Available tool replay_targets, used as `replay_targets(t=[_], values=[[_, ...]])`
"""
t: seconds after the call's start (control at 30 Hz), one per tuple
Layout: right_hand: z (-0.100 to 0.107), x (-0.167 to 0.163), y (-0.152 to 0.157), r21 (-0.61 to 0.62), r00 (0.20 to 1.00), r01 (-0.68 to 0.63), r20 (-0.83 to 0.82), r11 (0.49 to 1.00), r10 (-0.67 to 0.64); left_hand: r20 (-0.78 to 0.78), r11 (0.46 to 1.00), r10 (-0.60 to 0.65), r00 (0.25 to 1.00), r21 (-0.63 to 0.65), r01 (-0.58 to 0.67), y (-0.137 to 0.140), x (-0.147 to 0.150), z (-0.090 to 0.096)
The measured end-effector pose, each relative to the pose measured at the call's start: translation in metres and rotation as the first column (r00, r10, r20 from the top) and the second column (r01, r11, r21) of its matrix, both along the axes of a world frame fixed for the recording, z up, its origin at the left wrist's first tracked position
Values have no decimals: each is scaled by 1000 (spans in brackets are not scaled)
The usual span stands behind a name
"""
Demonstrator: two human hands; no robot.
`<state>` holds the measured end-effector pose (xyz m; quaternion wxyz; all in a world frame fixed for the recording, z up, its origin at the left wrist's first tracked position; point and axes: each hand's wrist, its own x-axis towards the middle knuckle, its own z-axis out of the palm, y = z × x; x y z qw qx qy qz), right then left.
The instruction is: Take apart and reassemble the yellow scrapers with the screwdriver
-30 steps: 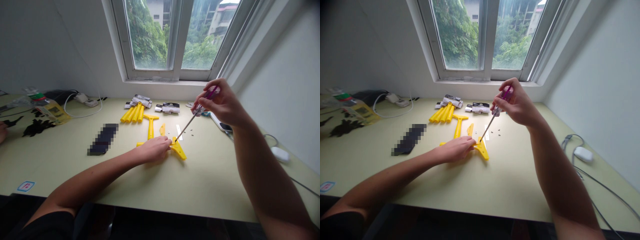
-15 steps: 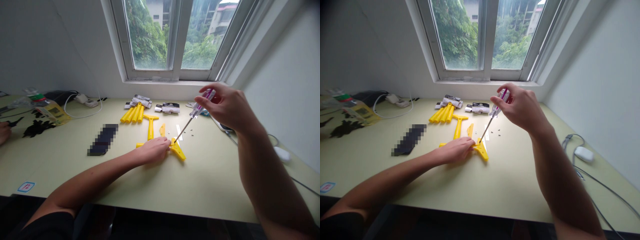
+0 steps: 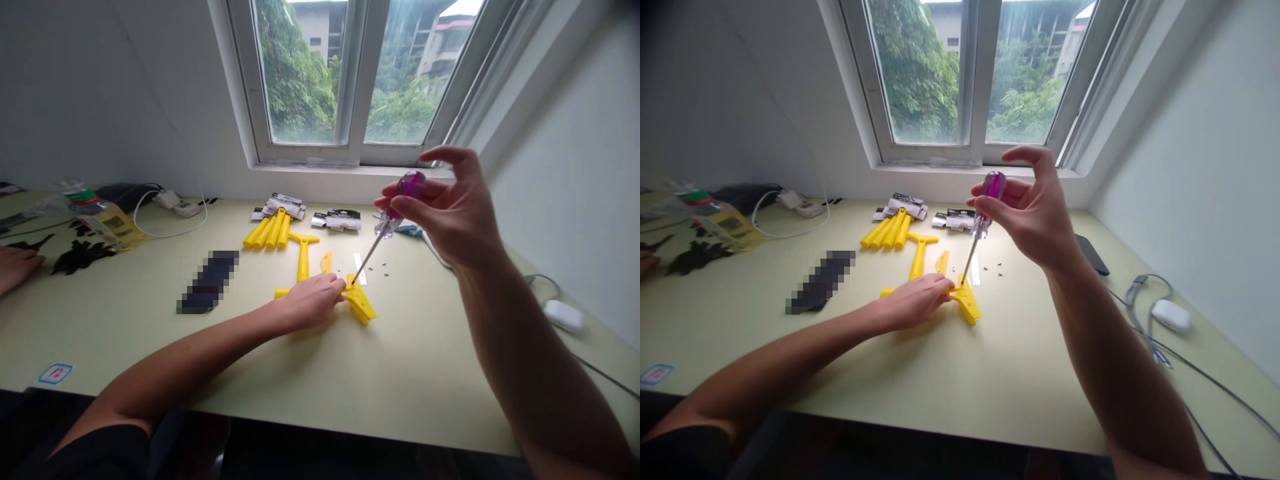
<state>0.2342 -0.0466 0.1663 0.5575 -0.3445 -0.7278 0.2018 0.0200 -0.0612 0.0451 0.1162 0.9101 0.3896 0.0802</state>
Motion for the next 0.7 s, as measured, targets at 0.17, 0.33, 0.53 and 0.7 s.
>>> replay_targets(t=[0.17, 0.33, 0.53, 0.7], values=[[-5, -3, 7, 42, 989, 149, 9, 988, -149, 4, 1000, 1, 1000, -6, -1, 1, 1, 2], [-7, -7, 4, 153, 943, 296, 108, 943, -314, -1, 1000, 13, 1000, -11, -13, 1, 1, -1], [-4, -4, 3, 148, 978, 178, 84, 973, -192, -3, 1000, 15, 1000, -8, -15, 3, 1, -1], [-2, -3, 2, -32, 999, 28, 31, 999, -27, -6, 1000, 14, 1000, -18, -14, 3, 2, 0]])
